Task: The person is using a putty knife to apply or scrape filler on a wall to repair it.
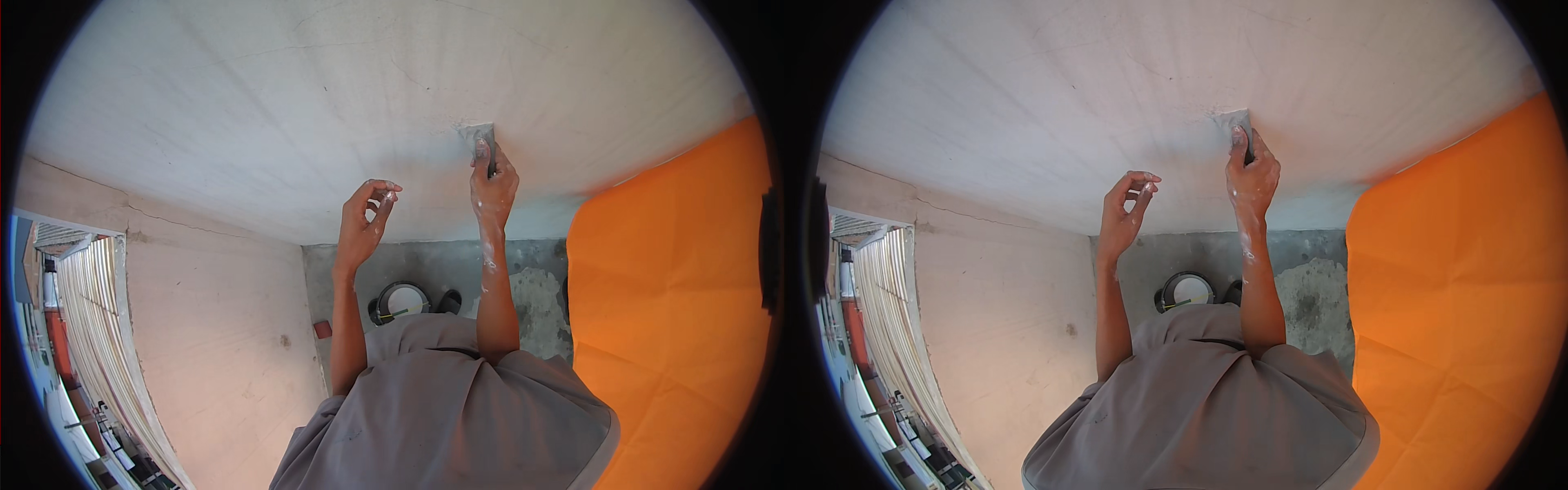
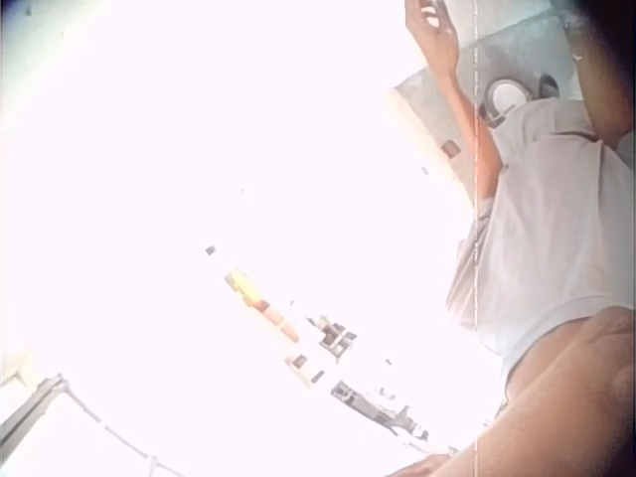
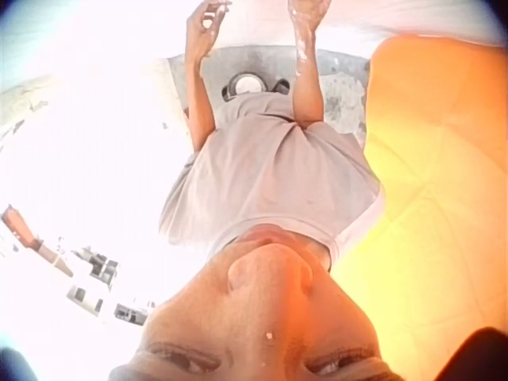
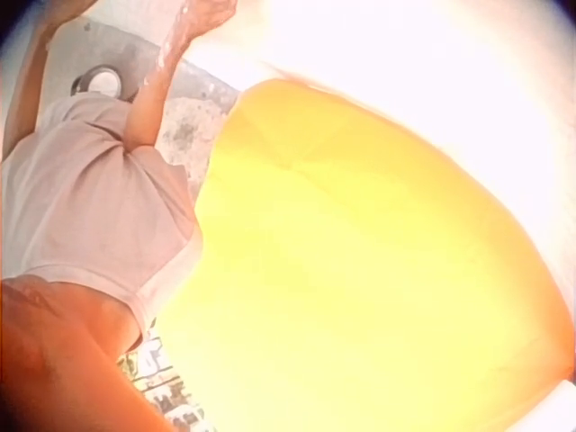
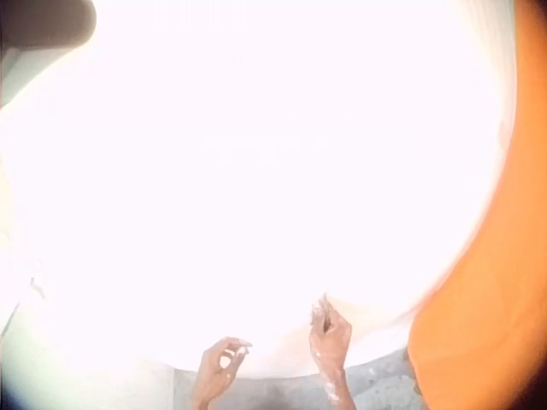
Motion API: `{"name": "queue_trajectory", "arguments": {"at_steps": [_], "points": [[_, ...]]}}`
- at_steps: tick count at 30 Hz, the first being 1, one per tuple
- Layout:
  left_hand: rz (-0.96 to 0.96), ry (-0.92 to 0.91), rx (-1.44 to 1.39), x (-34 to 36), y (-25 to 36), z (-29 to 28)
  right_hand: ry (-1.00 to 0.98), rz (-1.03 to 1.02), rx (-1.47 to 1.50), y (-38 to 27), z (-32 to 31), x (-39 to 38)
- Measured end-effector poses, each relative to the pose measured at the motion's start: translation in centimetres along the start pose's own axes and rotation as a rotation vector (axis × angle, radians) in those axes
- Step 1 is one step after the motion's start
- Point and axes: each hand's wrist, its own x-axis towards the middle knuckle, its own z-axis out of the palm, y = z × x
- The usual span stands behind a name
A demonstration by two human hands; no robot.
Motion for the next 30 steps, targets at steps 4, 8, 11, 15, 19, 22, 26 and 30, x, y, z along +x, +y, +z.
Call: {"name": "queue_trajectory", "arguments": {"at_steps": [4,8,11,15,19,22,26,30], "points": [[-0.027,-0.024,0.045,-0.1,0.5,-0.5,-0.048,-0.081,-0.387,-3.5,-2.4,0.4],[0.019,-0.047,0.016,0.2,0.4,-0.1,-0.147,0.038,-0.147,-2.2,-0.8,0.1],[0.027,-0.063,-0.005,0.2,0.1,0.0,-0.059,0.136,0.127,-3.0,2.1,-0.7],[-0.005,-0.053,-0.021,0.2,0.2,0.0,-0.054,0.086,-0.014,-2.6,1.2,0.0],[0.001,-0.064,0.029,0.1,-0.1,-0.7,-0.042,-0.113,-0.422,-6.2,-2.2,1.0],[-0.009,-0.056,-0.007,0.2,0.2,-0.6,-0.077,-0.091,-0.375,-5.8,-1.9,1.5],[-0.014,-0.081,-0.003,0.3,0.4,-0.2,-0.068,0.075,0.046,-3.2,1.7,0.7],[-0.032,-0.111,-0.003,0.2,0.4,-0.2,-0.122,0.232,0.205,-4.0,2.9,0.1]]}}
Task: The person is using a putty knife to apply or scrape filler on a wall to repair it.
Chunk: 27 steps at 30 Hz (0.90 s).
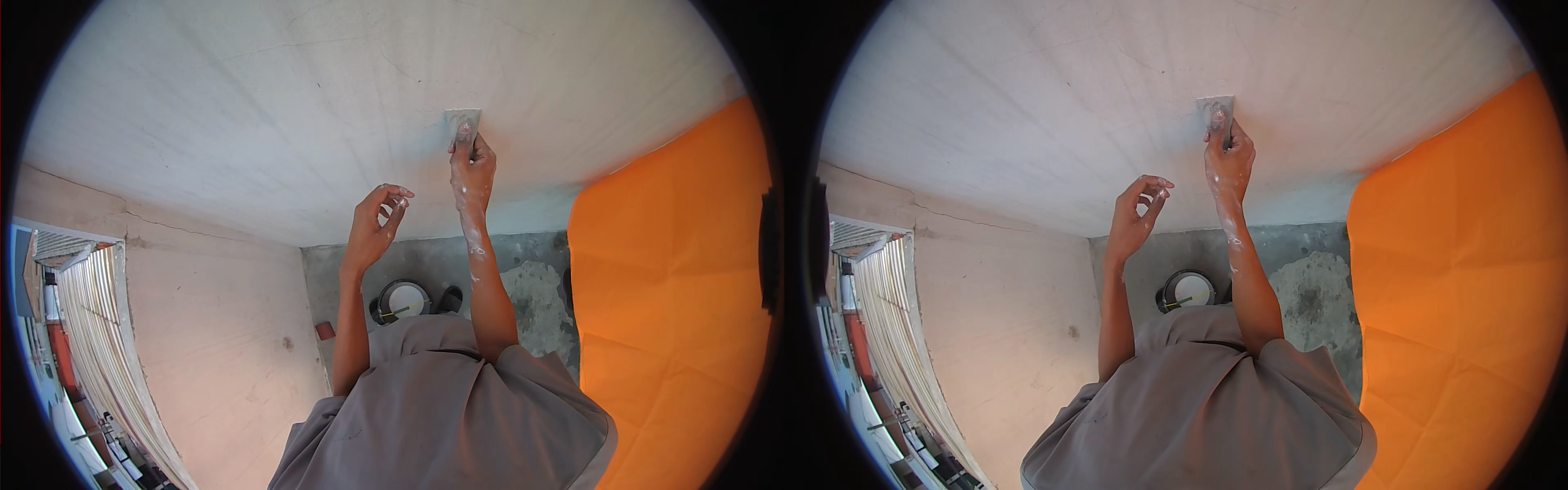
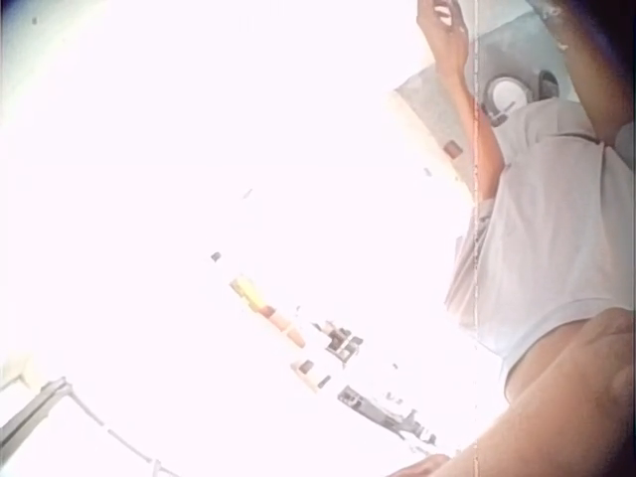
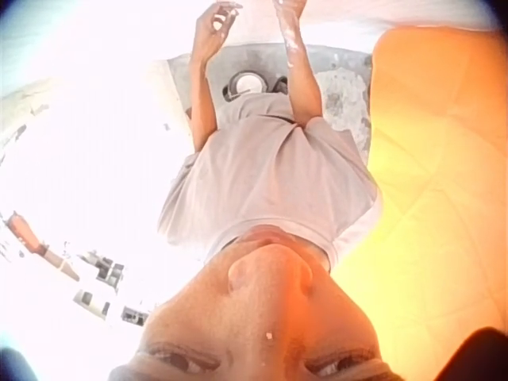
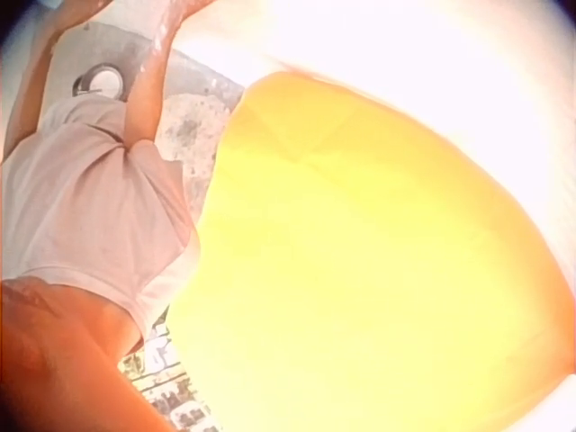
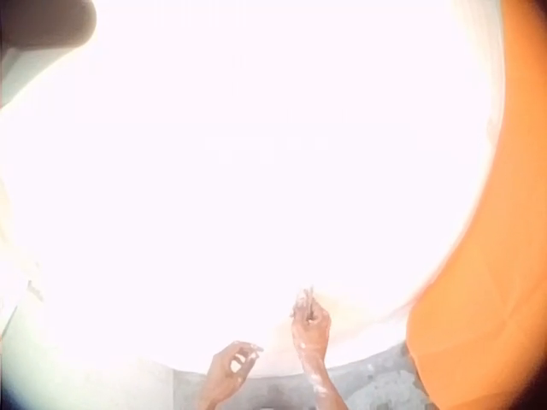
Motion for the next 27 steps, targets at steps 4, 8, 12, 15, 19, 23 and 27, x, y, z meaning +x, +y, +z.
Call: {"name": "queue_trajectory", "arguments": {"at_steps": [4,8,12,15,19,23,27], "points": [[-0.011,-0.001,0.005,-0.3,-1.6,-0.3,0.074,-0.139,-0.238,-0.7,-1.0,1.5],[-0.055,0.015,0.027,-0.6,-2.3,-0.6,0.172,-0.293,-0.527,-1.0,-1.8,2.0],[-0.040,0.003,0.054,-0.3,-1.4,-0.3,0.062,-0.066,-0.141,-0.4,-0.3,1.8],[-0.041,0.004,0.018,-0.1,-1.0,-0.1,-0.057,0.177,0.132,1.2,0.7,2.5],[-0.042,0.024,0.014,-0.4,-1.6,-0.4,0.086,-0.069,-0.116,-0.5,-0.6,2.3],[-0.056,0.042,0.047,-0.8,-2.0,-0.7,0.104,-0.196,-0.577,-3.8,-2.9,1.8],[-0.049,0.018,0.006,-0.5,-1.3,-0.5,0.143,-0.199,-0.572,-3.0,-2.6,2.2]]}}
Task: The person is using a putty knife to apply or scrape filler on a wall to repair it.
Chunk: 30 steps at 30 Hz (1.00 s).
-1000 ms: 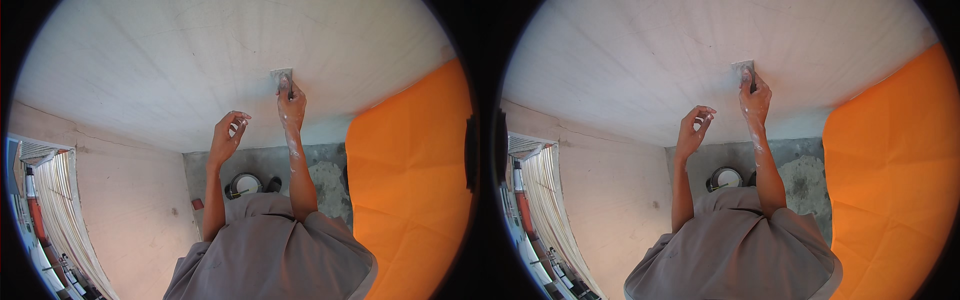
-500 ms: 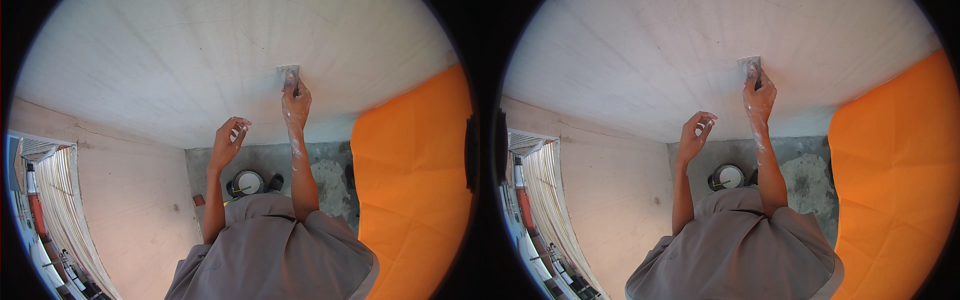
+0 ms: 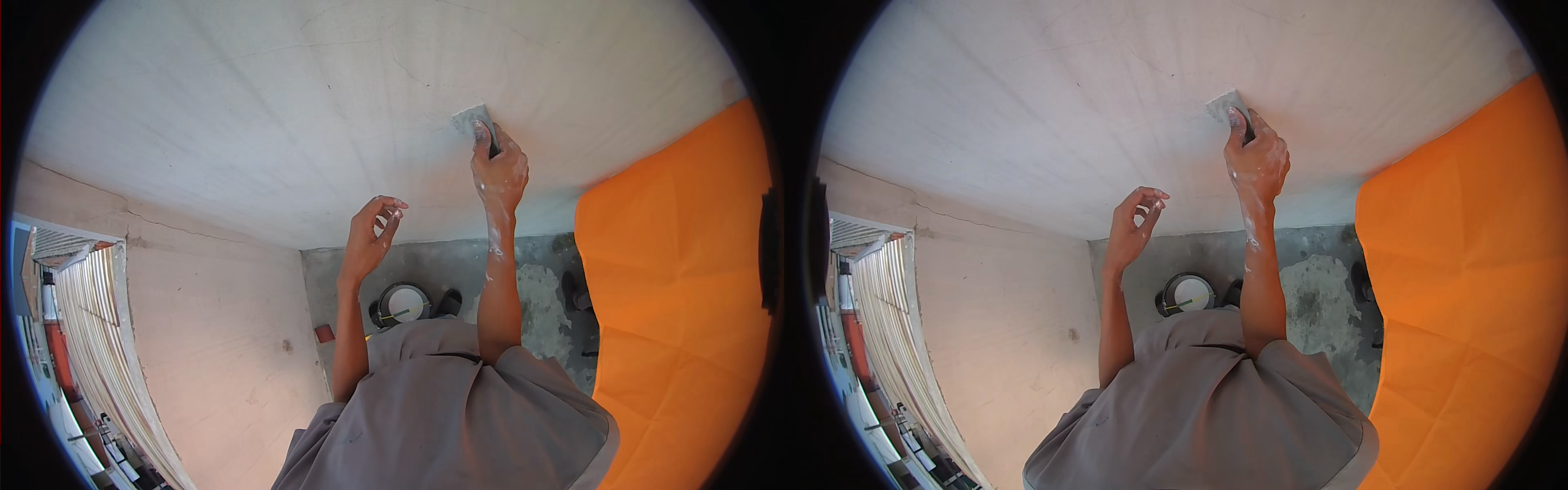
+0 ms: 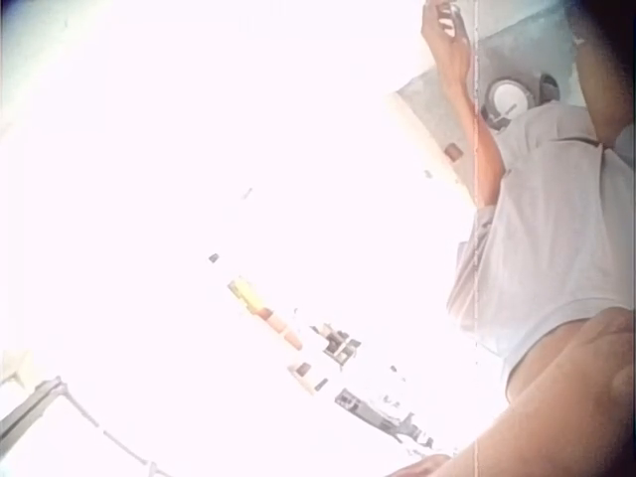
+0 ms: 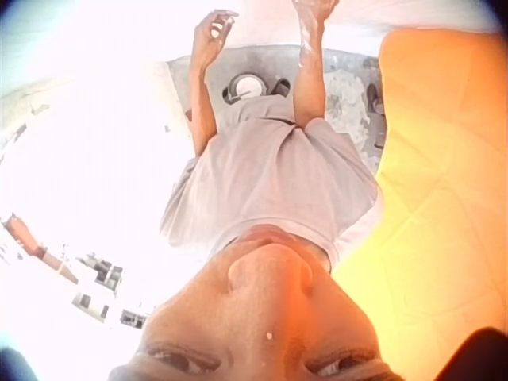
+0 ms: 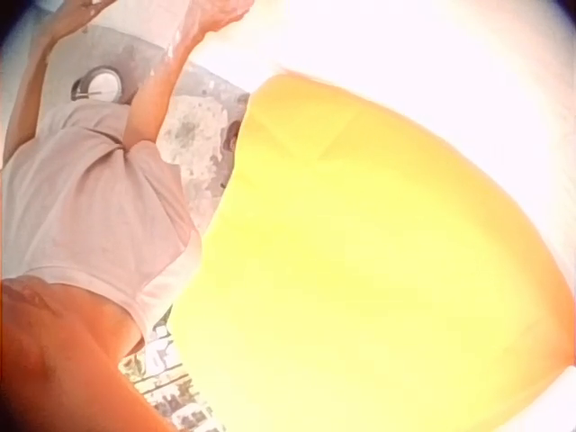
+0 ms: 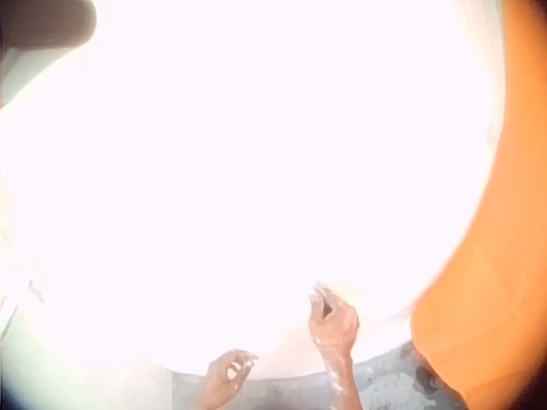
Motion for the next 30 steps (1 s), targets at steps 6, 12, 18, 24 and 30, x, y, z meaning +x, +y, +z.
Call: {"name": "queue_trajectory", "arguments": {"at_steps": [6,12,18,24,30], "points": [[0.018,-0.047,0.034,0.5,0.6,0.1,-0.048,0.188,0.485,-1.0,3.5,-1.4],[0.014,-0.030,0.017,0.3,-0.5,-0.4,0.006,0.004,0.139,-2.1,0.4,-1.4],[0.037,-0.040,-0.004,0.5,0.3,-0.1,-0.037,0.065,0.063,-2.5,-0.7,-1.0],[-0.001,-0.073,-0.014,0.6,0.6,-0.1,-0.125,0.125,0.380,-1.6,2.7,-1.7],[0.037,-0.068,-0.012,0.8,0.9,-0.2,-0.273,0.310,0.678,-1.3,3.9,-1.7]]}}
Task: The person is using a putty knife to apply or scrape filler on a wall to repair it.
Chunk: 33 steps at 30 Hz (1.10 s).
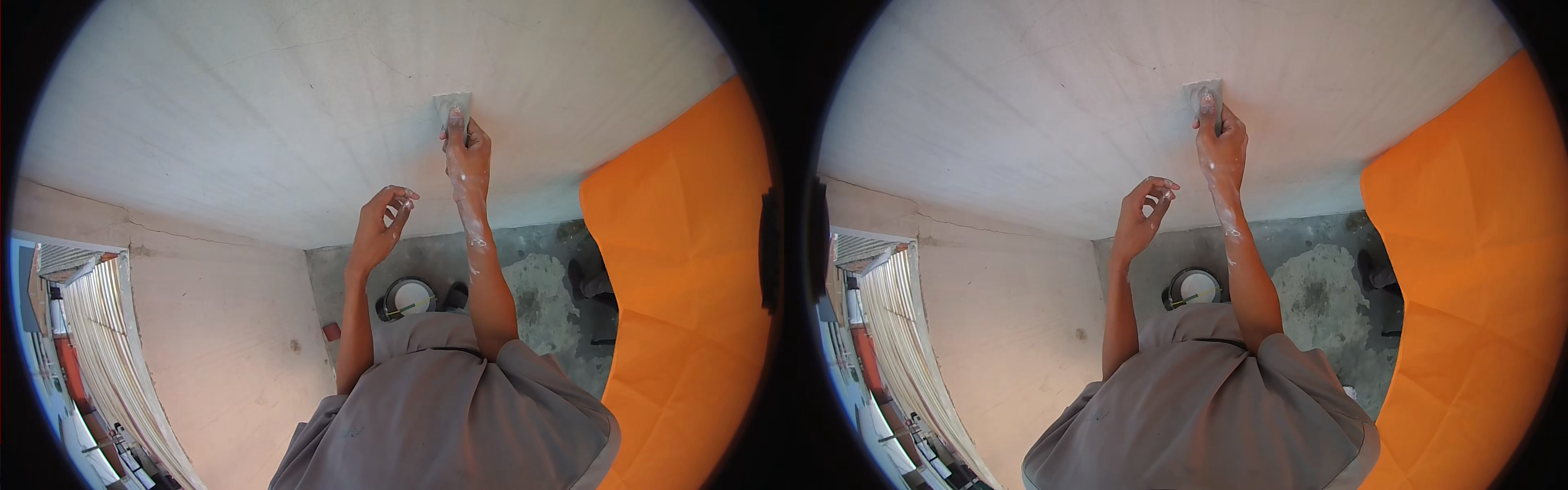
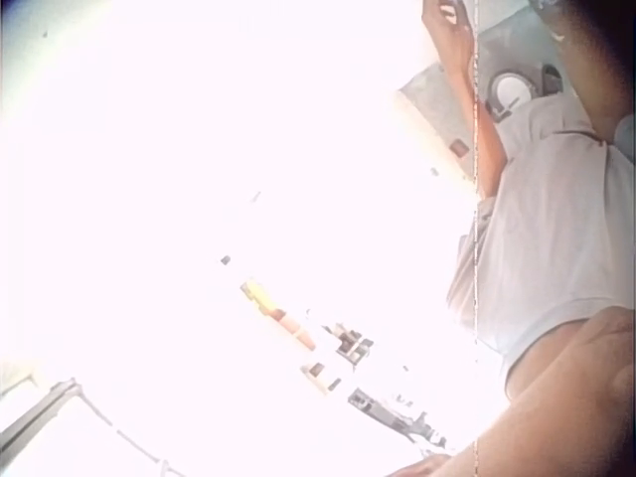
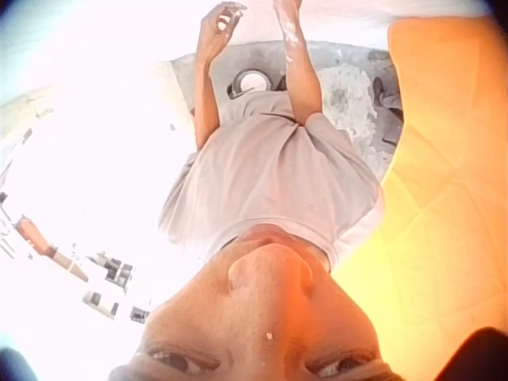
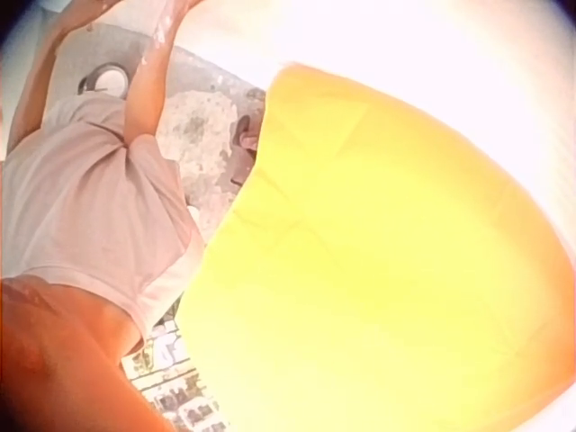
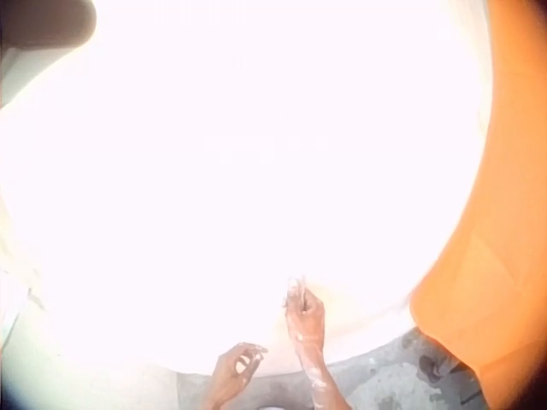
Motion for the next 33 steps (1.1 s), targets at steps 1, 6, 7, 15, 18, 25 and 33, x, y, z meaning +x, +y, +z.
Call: {"name": "queue_trajectory", "arguments": {"at_steps": [1,6,7,15,18,25,33], "points": [[0.003,0.003,0.002,0.1,-0.2,0.0,0.071,-0.091,-0.115,-0.7,-0.1,-0.4],[-0.031,0.002,-0.014,-0.2,-0.4,-0.2,0.147,-0.269,-0.572,-3.5,-3.1,-0.7],[-0.028,0.007,-0.013,-0.2,-0.4,-0.2,0.179,-0.285,-0.629,-3.7,-3.2,-0.7],[0.012,0.028,0.046,0.0,0.6,0.0,-0.030,-0.141,-0.248,-0.9,-2.0,0.4],[0.009,0.023,0.014,0.0,0.7,0.2,0.025,-0.039,-0.051,-0.6,-1.1,-0.3],[0.000,0.060,0.035,-0.5,-0.6,-0.2,0.154,-0.282,-0.742,-6.1,-4.8,-1.5],[-0.012,0.022,0.031,-0.1,0.5,0.1,-0.091,-0.103,-0.300,-2.7,-3.8,0.5]]}}
